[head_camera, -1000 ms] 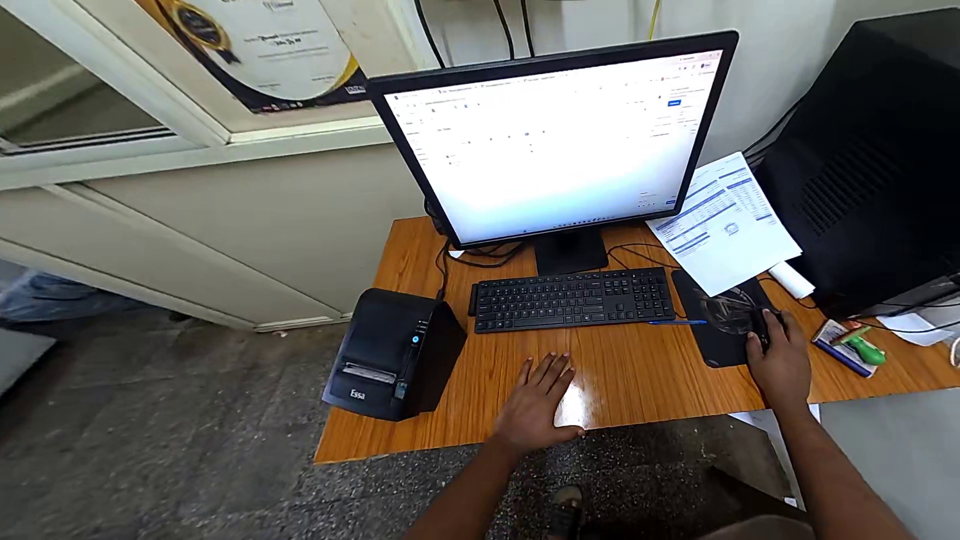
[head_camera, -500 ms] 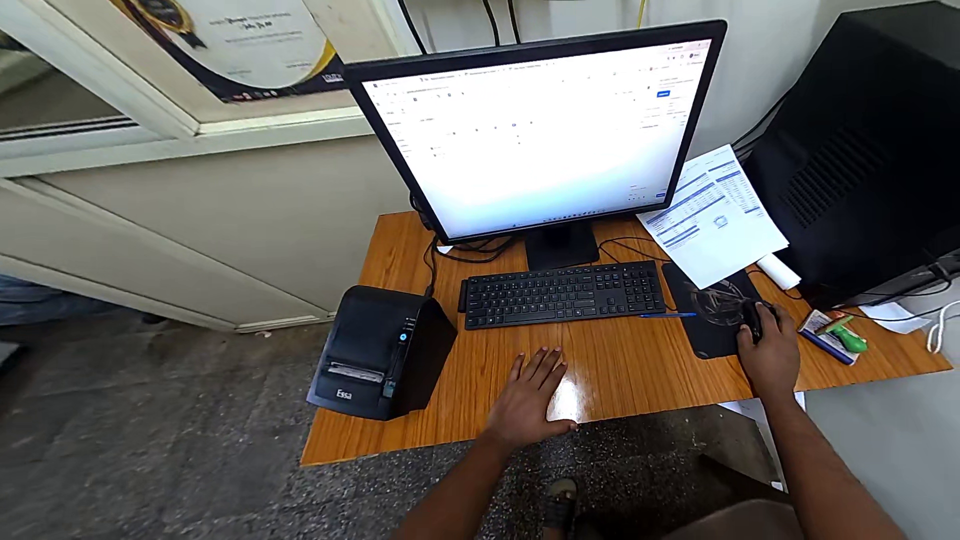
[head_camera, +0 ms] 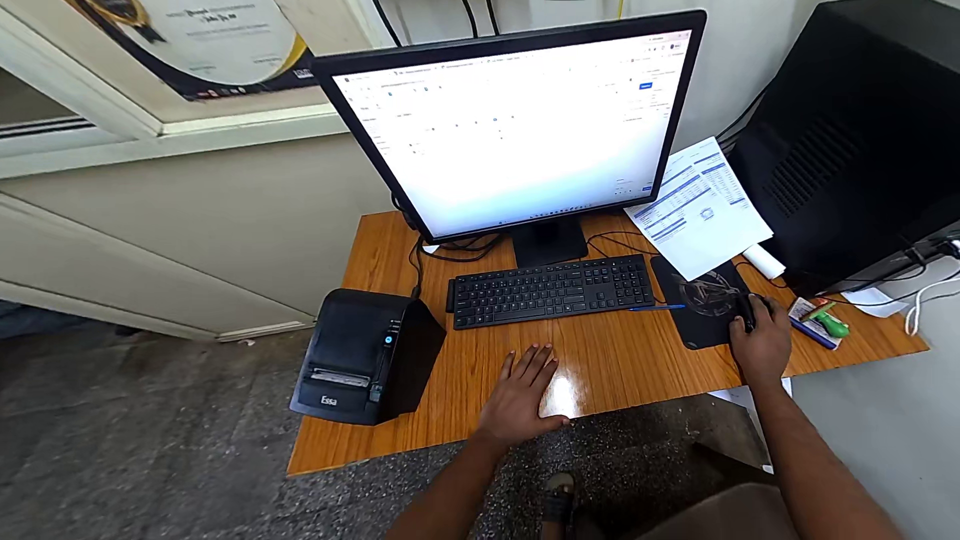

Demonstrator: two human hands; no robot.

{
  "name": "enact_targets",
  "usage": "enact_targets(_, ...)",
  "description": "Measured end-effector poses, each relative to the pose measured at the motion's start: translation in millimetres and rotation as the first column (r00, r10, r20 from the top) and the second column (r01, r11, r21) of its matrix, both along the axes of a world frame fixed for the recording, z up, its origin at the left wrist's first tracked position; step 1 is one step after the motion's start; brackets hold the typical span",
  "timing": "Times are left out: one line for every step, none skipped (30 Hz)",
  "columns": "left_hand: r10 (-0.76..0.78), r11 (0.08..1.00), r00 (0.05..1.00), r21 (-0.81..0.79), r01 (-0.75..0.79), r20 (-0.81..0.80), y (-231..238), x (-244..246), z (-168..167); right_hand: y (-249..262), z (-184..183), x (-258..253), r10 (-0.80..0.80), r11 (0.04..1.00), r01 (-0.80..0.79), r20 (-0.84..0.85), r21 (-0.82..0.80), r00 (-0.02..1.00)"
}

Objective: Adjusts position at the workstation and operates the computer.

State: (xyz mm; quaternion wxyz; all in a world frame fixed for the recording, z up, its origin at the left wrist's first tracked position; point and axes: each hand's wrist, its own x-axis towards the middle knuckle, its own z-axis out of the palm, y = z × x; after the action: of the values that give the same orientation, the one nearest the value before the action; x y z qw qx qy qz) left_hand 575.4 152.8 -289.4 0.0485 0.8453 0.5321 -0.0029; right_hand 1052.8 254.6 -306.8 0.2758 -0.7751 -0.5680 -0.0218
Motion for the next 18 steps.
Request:
enact_targets(-0.002, 1.0, 1.0, 0.005, 0.002, -0.002, -0.1, -0.1, -0.3, 0.1, -1.3, 1.1, 0.003, 1.0, -0.003, 0.001, 0.001, 1.0)
enact_targets(-0.003, 1.0, 1.0, 0.003, 0.003, -0.004, 0.1, 0.0, 0.1, 0.6, -1.8, 1.9, 0.005, 1.0, -0.005, 0.003, 0.004, 1.0)
enact_targets(-0.003, 1.0, 1.0, 0.002, 0.003, -0.006, 0.7, 0.1, 0.2, 1.4, -2.0, 2.4, 0.007, 1.0, -0.007, 0.002, 0.007, 1.0)
enact_targets(-0.004, 1.0, 1.0, 0.006, 0.004, -0.004, 0.8, 0.3, -0.2, 1.7, -1.9, 2.8, 0.006, 1.0, -0.006, 0.0, 0.005, 1.0)
enact_targets(-0.006, 1.0, 1.0, 0.01, 0.006, -0.003, 0.7, 0.5, -0.6, 1.4, -1.3, 2.7, 0.005, 1.0, -0.005, -0.007, 0.0, 1.0)
enact_targets(-0.006, 1.0, 1.0, 0.011, 0.006, 0.0, 0.1, 0.0, -1.0, 0.9, -0.5, 2.0, 0.007, 1.0, -0.007, -0.018, -0.004, 1.0)
enact_targets(-0.006, 1.0, 1.0, 0.015, 0.006, -0.001, -0.3, -1.2, -1.0, 0.6, 0.1, 0.7, 0.011, 1.0, -0.011, -0.027, -0.006, 1.0)
enact_targets(-0.005, 1.0, 1.0, 0.016, 0.005, 0.0, -0.8, -2.0, -0.7, 0.0, 0.7, -0.6, 0.022, 1.0, -0.022, -0.032, 0.001, 0.999)
enact_targets(-0.005, 1.0, 1.0, 0.017, 0.005, 0.0, -0.4, -1.8, -0.6, 0.5, 0.6, -0.1, 0.023, 1.0, -0.023, -0.03, 0.006, 0.999)
enact_targets(-0.006, 1.0, 1.0, 0.022, 0.006, 0.0, 0.4, -1.0, -0.6, 2.1, 0.3, 1.7, 0.019, 1.0, -0.019, -0.025, 0.011, 1.0)
enact_targets(-0.008, 1.0, 1.0, 0.027, 0.008, -0.001, 0.1, -0.4, -0.8, 2.7, -0.9, 3.3, 0.014, 1.0, -0.014, -0.021, 0.011, 1.0)
enact_targets(-0.008, 1.0, 1.0, 0.022, 0.008, -0.005, -0.7, 0.0, -0.7, 2.3, -2.0, 4.1, 0.01, 1.0, -0.01, -0.019, 0.01, 1.0)
enact_targets(-0.008, 1.0, 1.0, 0.021, 0.008, -0.01, -0.2, 0.4, -0.6, 2.7, -2.7, 4.8, 0.007, 1.0, -0.006, -0.017, 0.009, 1.0)
enact_targets(-0.008, 1.0, 1.0, 0.019, 0.008, -0.011, 0.6, 0.6, -0.7, 3.4, -2.7, 5.0, 0.003, 1.0, -0.003, -0.016, 0.01, 1.0)
enact_targets(-0.008, 1.0, 1.0, 0.02, 0.008, -0.009, 0.4, 0.4, -1.1, 3.5, -3.1, 5.0, 0.003, 1.0, -0.003, -0.018, 0.008, 1.0)
enact_targets(-0.008, 1.0, 1.0, 0.022, 0.008, -0.007, 0.4, 0.0, -1.8, 3.8, -3.9, 5.1, 0.004, 1.0, -0.004, -0.02, 0.008, 1.0)
enact_targets(-0.008, 1.0, 1.0, 0.026, 0.008, -0.004, 0.5, -0.1, -2.5, 4.3, -4.9, 5.5, 0.005, 1.0, -0.005, -0.02, 0.012, 1.0)
enact_targets(-0.009, 1.0, 1.0, 0.03, 0.009, -0.005, 0.7, -0.1, -3.0, 4.4, -5.3, 5.9, 0.004, 1.0, -0.004, -0.019, 0.014, 1.0)
